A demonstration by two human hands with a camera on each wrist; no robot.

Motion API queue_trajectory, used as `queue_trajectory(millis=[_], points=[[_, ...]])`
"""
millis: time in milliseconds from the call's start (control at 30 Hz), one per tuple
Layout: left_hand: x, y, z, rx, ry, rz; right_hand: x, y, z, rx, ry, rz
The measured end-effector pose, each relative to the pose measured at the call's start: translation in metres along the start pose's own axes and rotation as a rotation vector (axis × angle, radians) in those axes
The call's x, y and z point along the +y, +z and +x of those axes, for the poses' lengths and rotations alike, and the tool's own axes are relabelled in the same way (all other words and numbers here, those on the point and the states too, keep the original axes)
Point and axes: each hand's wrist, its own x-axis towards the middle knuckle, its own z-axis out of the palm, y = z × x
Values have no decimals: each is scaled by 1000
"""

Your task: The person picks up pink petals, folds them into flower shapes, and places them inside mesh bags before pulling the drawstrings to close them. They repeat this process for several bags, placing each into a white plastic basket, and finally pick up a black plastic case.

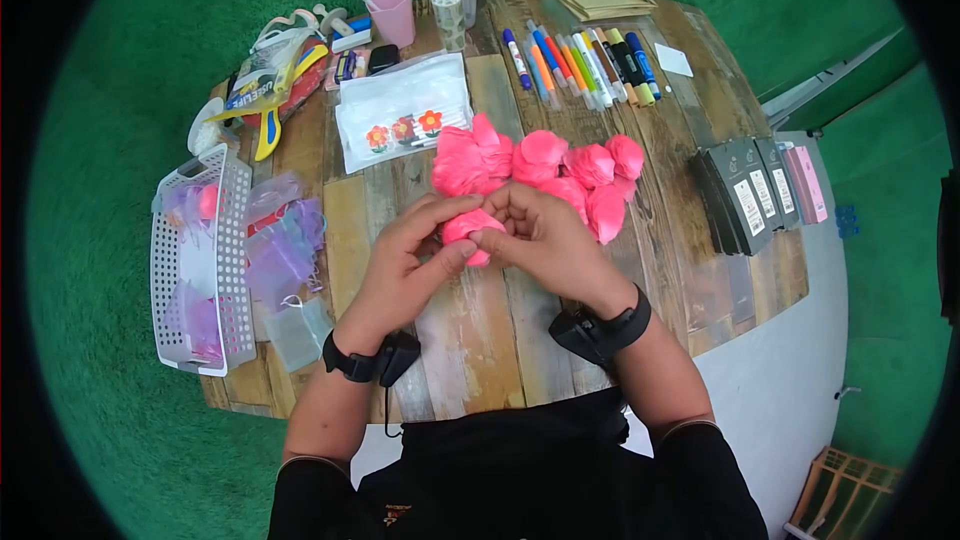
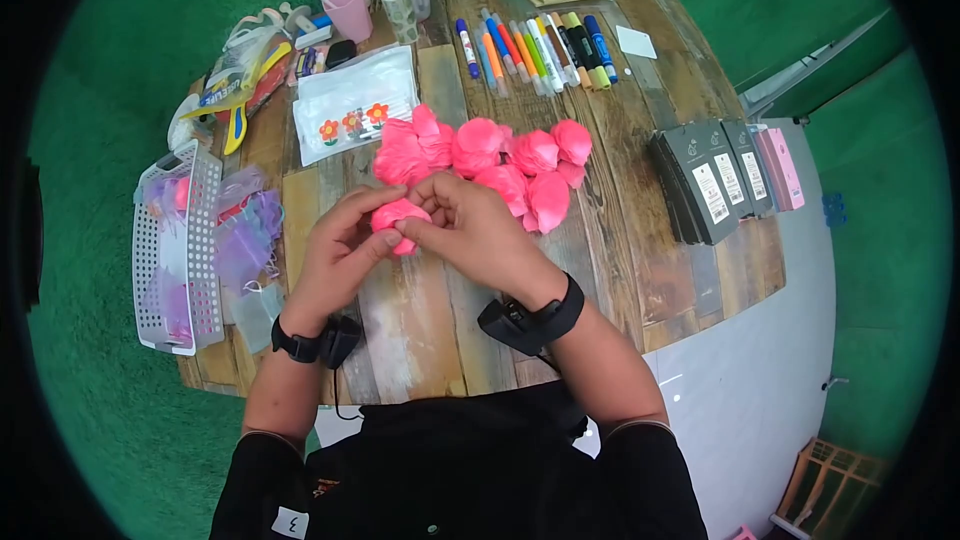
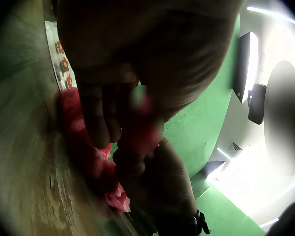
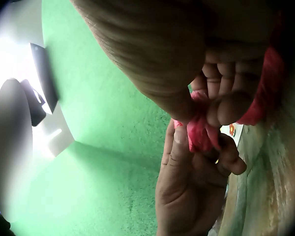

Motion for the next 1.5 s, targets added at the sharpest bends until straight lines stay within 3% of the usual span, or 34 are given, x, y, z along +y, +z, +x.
queue_trajectory(millis=[233, 333, 433, 600, 733, 833, 1100, 1233, 1433, 1500], points=[[-13, 0, -2, 16, 87, -4, -7, -5, -8, -66, -36, -12], [-9, 8, -4, 97, -76, -282, -13, -4, -11, -37, -52, -90], [-9, 7, -2, 52, -286, -453, -17, -4, -12, 13, -101, -188], [-25, -2, -2, -9, -311, -609, -11, 0, -14, 84, -250, -348], [-2, 13, 2, 49, -341, -665, -10, 2, -15, 110, -279, -375], [-2, 11, 2, -35, -385, -708, -11, 3, -16, 114, -277, -372], [-22, 4, -5, 25, -246, -663, -17, 5, -18, 101, -280, -412], [-22, 5, -5, 54, -185, -627, -17, 8, -18, 69, -163, -261], [-27, 6, -5, 59, -125, -605, -19, 10, -18, 104, -171, -329], [-28, 6, -5, 63, -123, -603, -14, 10, -16, 132, -294, -394]])
